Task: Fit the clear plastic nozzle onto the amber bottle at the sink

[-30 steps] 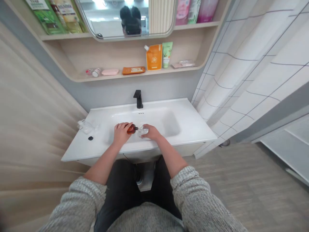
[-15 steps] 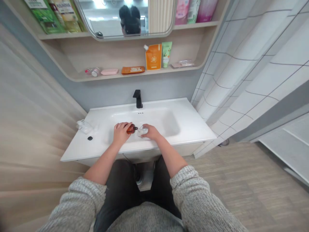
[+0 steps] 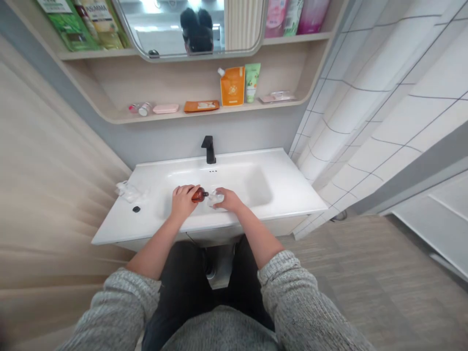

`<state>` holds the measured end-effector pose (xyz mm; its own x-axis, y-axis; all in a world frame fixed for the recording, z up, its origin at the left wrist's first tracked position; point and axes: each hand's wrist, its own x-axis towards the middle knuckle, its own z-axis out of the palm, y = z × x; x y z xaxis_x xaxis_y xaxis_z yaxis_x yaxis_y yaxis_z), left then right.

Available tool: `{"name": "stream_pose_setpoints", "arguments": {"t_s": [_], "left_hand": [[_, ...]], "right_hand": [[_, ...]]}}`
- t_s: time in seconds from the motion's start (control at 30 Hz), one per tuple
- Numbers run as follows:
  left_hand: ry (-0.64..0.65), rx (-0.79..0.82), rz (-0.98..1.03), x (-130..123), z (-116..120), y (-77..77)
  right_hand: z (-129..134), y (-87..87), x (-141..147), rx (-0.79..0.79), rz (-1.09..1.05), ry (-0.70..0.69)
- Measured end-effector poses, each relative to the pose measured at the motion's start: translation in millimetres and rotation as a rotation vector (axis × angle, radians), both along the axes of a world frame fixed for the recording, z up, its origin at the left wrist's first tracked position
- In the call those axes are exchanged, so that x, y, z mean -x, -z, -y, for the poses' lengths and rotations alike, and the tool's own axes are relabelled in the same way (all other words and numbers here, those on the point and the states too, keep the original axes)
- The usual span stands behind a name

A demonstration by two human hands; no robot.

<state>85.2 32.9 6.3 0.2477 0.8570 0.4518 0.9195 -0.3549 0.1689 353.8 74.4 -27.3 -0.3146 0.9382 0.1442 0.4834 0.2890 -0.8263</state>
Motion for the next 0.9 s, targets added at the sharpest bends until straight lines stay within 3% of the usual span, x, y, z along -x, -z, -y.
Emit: {"name": "stream_pose_setpoints", "arguments": {"t_s": [0.9], "left_hand": [[0.001, -0.03, -0.022, 0.8, -1.0, 3.1]], "right_hand": [[1.2, -2.9, 0.1, -0.004, 0.02, -0.011]]}}
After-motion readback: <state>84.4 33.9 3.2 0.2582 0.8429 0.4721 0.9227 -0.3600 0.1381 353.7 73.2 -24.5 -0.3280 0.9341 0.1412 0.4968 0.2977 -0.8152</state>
